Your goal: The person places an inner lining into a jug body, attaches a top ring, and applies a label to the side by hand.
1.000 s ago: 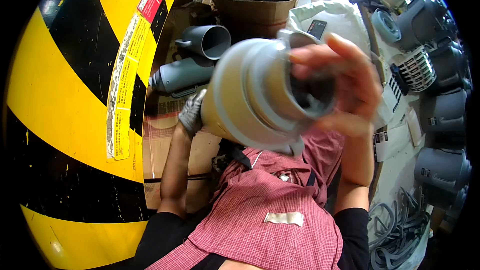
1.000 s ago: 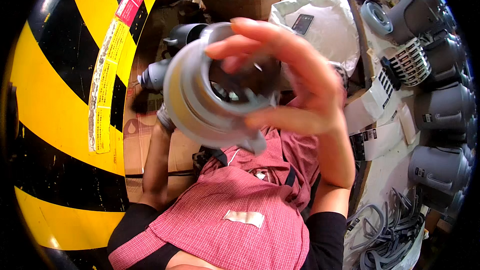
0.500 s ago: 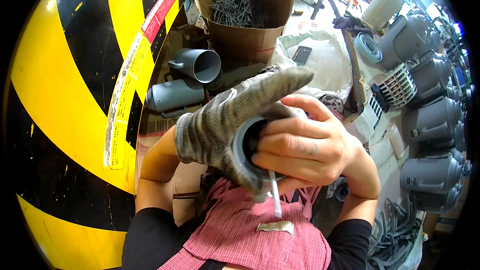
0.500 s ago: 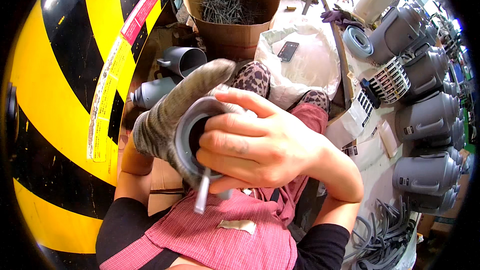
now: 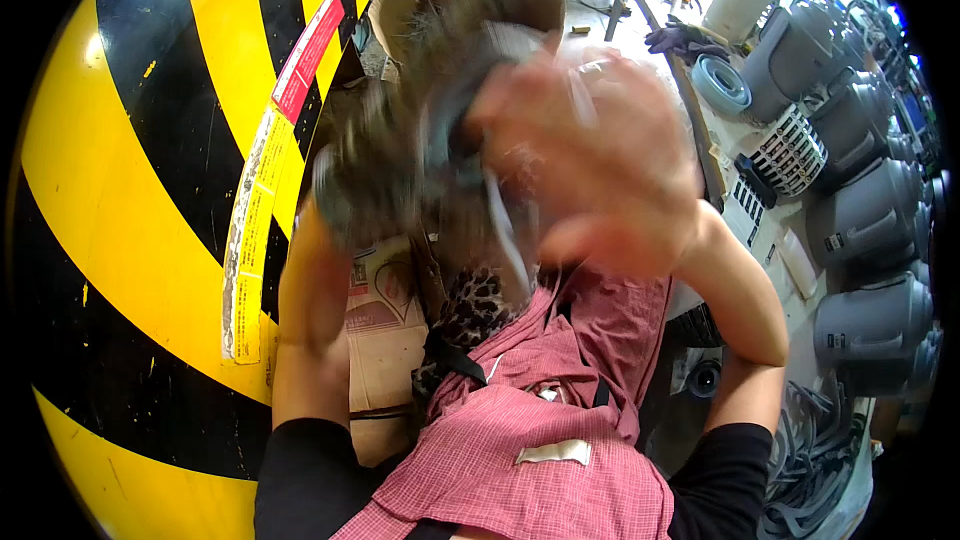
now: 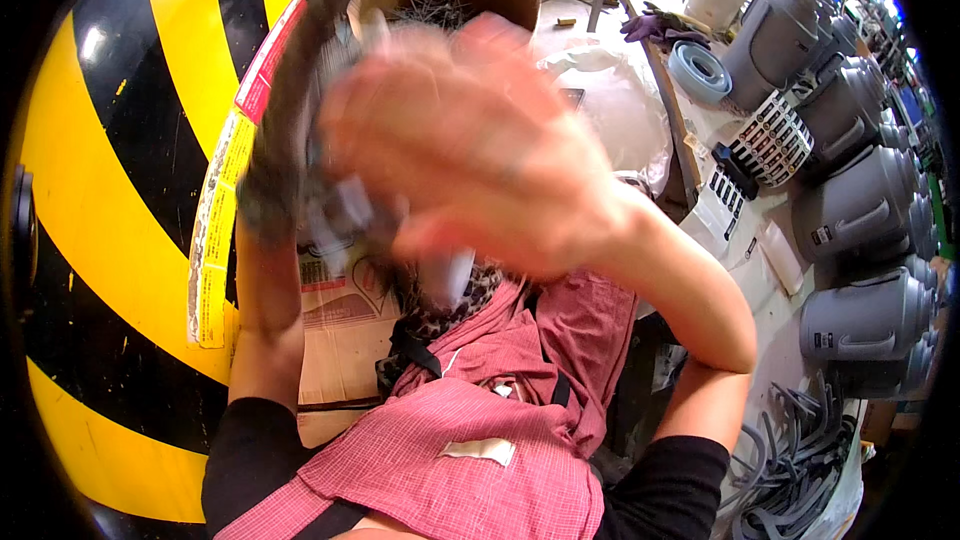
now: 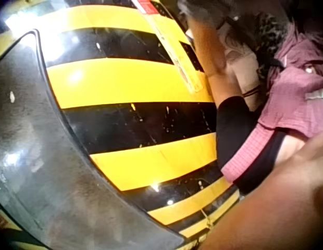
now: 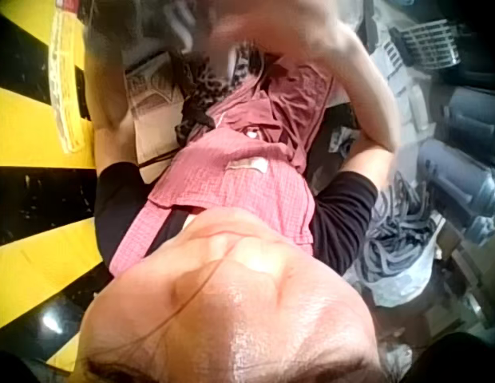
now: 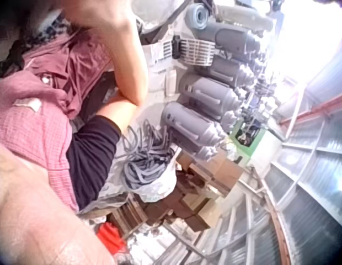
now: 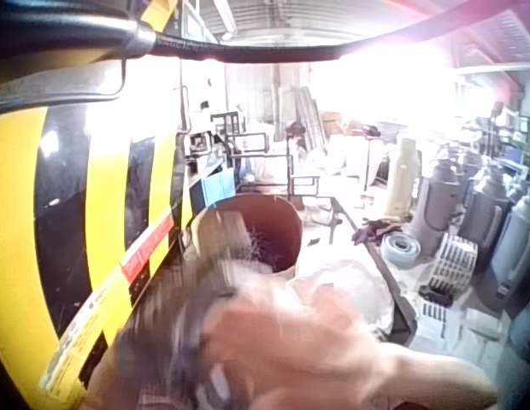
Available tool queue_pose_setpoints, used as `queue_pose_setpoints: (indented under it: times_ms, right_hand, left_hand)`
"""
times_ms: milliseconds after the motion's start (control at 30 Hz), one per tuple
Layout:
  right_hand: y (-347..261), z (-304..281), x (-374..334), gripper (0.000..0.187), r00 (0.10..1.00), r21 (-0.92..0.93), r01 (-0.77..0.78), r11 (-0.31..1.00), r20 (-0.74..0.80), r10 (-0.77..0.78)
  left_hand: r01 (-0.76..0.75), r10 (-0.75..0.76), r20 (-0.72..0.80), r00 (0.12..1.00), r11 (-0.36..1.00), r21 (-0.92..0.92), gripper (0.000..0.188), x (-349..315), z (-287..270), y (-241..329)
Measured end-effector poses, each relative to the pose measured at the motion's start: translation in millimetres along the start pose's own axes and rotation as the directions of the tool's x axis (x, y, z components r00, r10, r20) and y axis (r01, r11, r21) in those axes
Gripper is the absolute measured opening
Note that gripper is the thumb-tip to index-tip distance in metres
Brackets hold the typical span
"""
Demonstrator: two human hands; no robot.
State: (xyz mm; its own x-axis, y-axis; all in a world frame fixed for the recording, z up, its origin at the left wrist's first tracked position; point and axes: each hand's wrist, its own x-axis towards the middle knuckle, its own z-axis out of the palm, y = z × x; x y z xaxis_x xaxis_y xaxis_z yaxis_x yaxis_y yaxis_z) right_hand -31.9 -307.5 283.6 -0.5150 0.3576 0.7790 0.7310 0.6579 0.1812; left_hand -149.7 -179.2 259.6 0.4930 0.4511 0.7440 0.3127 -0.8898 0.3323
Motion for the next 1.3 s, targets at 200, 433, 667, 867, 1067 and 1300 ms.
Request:
queue_pose_setpoints:
  times_ms: [200, 433, 667, 867, 1067, 1300]
  right_hand:
    - [-18, 10, -56, 0.033, 0.904, -0.216, -0.410, 0.886, -0.227, 0.363]
    - [-17, 16, -151, 0.025, 0.832, -0.310, -0.544, 0.780, -0.074, 0.550]
    - [85, 11, -281, 0.012, 0.465, -0.380, -0.807, 0.452, 0.063, 0.883]
    - [182, 115, -332, 0.026, -0.122, -0.571, -0.819, 0.055, 0.266, 0.956]
    - [212, 155, -357, 0.035, -0.373, -0.482, -0.841, -0.245, 0.189, 0.909]
    - [176, 84, -326, 0.022, -0.324, 0.573, -0.607, -0.551, 0.455, 0.830]
  left_hand:
    - [0.324, -0.284, 0.223, 0.932, 0.932, -0.165, 0.038, 80, 81, -197]
    - [0.287, -0.303, 0.105, 0.947, 0.656, -0.698, 0.060, 45, 54, -149]
    - [0.058, -0.185, 0.008, 0.983, 0.264, -0.963, 0.086, -43, 11, -31]
    - [0.153, 0.129, 0.290, 0.948, 0.613, -0.775, 0.042, -57, 35, 6]
    - [0.237, 0.294, 0.491, 0.820, 0.606, -0.760, 0.048, -77, 59, 11]
    - [0.070, 0.266, 0.250, 0.931, 0.543, -0.837, 0.072, -113, 56, -3]
